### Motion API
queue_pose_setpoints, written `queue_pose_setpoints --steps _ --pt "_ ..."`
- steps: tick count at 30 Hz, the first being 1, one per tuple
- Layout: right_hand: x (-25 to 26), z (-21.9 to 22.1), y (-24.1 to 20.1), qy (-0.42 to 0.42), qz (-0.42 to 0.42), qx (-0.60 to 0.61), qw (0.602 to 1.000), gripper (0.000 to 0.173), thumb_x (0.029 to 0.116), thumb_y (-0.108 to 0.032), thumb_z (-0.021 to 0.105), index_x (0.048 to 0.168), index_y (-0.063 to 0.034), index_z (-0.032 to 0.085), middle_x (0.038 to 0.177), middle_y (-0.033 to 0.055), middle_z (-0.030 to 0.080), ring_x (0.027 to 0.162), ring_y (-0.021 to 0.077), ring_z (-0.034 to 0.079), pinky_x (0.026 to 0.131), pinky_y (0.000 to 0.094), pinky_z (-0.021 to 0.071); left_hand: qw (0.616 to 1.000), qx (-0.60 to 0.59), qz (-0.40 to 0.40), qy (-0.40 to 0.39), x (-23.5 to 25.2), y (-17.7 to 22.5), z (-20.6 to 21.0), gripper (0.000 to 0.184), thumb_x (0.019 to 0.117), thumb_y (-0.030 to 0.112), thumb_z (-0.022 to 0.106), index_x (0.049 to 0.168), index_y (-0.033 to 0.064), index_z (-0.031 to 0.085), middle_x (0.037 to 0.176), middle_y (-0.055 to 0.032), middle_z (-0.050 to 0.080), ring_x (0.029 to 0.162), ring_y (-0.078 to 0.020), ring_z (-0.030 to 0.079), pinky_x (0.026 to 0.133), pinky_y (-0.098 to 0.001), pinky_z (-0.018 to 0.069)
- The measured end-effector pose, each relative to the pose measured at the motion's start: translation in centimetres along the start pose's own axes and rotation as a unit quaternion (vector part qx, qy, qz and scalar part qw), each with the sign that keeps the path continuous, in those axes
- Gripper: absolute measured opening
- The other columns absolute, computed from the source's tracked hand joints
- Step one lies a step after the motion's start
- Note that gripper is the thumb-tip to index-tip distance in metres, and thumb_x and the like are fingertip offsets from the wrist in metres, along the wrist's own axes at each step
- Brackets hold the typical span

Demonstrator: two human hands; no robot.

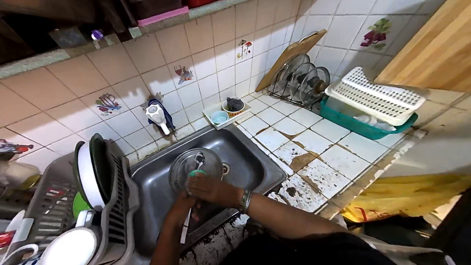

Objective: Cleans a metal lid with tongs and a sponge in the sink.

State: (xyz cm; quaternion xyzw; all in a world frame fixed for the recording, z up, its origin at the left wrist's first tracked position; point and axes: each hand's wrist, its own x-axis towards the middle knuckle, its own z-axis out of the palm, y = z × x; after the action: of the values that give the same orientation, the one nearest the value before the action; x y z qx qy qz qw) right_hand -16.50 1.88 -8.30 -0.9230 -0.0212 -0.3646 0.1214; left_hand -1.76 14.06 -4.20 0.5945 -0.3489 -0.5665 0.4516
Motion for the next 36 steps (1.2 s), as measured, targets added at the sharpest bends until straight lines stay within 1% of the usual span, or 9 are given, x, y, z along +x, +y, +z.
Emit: queue_pose_setpoints --steps 6,10,14,20,22,26,29,31,36 --pt "0.7 -0.3 3.6 0.039 0.123 -0.032 0.991 0.035 0.1004 0.006 0.047 0.132 0.0076 0.064 0.141 0.0203 0.062 0.137 0.0357 0.055 0.119 0.0503 0.0392 0.999 -0.009 -0.035 0.0 -0.6 0.2 -0.2 0.009 0.1036 0.008 0.048 0.112 0.0069 0.046 0.057 0.0066 0.039 0.038 -0.0017 0.038 0.036 -0.016 0.0384" --pt "-0.1 1.0 -1.4 -0.03 0.052 0.016 0.998 0.034 0.0997 0.005 0.052 0.132 0.0067 0.063 0.14 0.02 0.062 0.138 0.0335 0.054 0.121 0.046 0.0368 0.999 -0.004 -0.029 0.019 -0.3 -0.8 -0.2 0.016 0.0953 -0.006 0.041 0.093 0.0083 0.048 0.054 0.0071 0.043 0.038 -0.0011 0.038 0.037 -0.0162 0.0365" --pt "1.1 -0.2 3.2 -0.047 0.203 0.015 0.978 0.038 0.103 0.003 0.043 0.137 0.0082 0.059 0.146 0.0222 0.058 0.142 0.0358 0.05 0.123 0.0476 0.0328 0.998 0.014 -0.066 -0.005 0.0 -1.2 0.3 0.012 0.1056 0.007 0.046 0.118 0.0039 0.046 0.059 0.0053 0.039 0.04 -0.0032 0.038 0.038 -0.0174 0.0371" --pt "-0.6 1.9 -0.3 -0.046 0.098 0.015 0.994 0.035 0.099 0.005 0.054 0.133 0.0065 0.063 0.143 0.0214 0.06 0.141 0.037 0.05 0.122 0.0491 0.0344 0.997 0.047 -0.057 0.021 0.1 -1.1 0.5 0.009 0.1011 0.002 0.046 0.109 0.0046 0.049 0.056 0.005 0.041 0.039 -0.004 0.039 0.037 -0.0187 0.0379" --pt "-0.2 0.8 0.8 -0.075 0.183 0.019 0.98 0.039 0.1026 0.003 0.048 0.14 0.0063 0.057 0.149 0.0216 0.055 0.144 0.0351 0.047 0.123 0.0455 0.0322 0.997 0.051 -0.057 0.008 0.0 -1.6 0.5 0.015 0.1022 0.005 0.046 0.116 0.0023 0.049 0.059 0.005 0.04 0.041 -0.0037 0.039 0.039 -0.0183 0.0386" --pt "1.9 -2.2 5.3 -0.023 0.424 0.133 0.895 0.041 0.1 0.007 0.041 0.136 0.008 0.06 0.134 0.0269 0.064 0.128 0.0357 0.061 0.112 0.0463 0.0437 0.994 0.07 -0.079 0.009 -0.2 -0.7 1.4 0.016 0.1072 0.012 0.048 0.121 0.0037 0.047 0.06 0.0047 0.038 0.041 -0.0046 0.038 0.039 -0.0192 0.0376" --pt "1.8 -1.2 2.9 0.134 0.561 0.405 0.71 0.033 0.103 -0.002 0.044 0.132 0.004 0.058 0.117 0.0166 0.065 0.102 0.0194 0.064 0.09 0.0362 0.0536 0.994 0.076 -0.066 0.043 0.2 0.0 1.2 0.018 0.1077 0.013 0.048 0.122 0.0029 0.047 0.059 0.004 0.039 0.041 -0.005 0.039 0.038 -0.0202 0.0384" --pt "1.9 -0.1 0.0 0.183 0.56 0.541 0.601 0.019 0.1019 -0.011 0.051 0.118 -0.003 0.056 0.095 0.0062 0.065 0.08 0.0134 0.063 0.072 0.0335 0.0558 0.994 0.086 -0.053 0.04 0.9 -0.2 1.2 0.016 0.1079 0.012 0.047 0.12 0.0022 0.048 0.059 0.0036 0.041 0.04 -0.0047 0.039 0.038 -0.0199 0.0387" --pt "4.5 -1.6 1.7 0.257 0.565 0.493 0.61 0.035 0.0945 -0.006 0.07 0.125 0.0054 0.057 0.101 0.0121 0.065 0.084 0.0149 0.063 0.078 0.0336 0.0552 0.996 0.082 -0.036 0.015 0.3 -0.1 2.1 0.008 0.1087 0.013 0.043 0.113 0.0066 0.045 0.058 0.0057 0.04 0.04 -0.0028 0.036 0.037 -0.0184 0.0368"
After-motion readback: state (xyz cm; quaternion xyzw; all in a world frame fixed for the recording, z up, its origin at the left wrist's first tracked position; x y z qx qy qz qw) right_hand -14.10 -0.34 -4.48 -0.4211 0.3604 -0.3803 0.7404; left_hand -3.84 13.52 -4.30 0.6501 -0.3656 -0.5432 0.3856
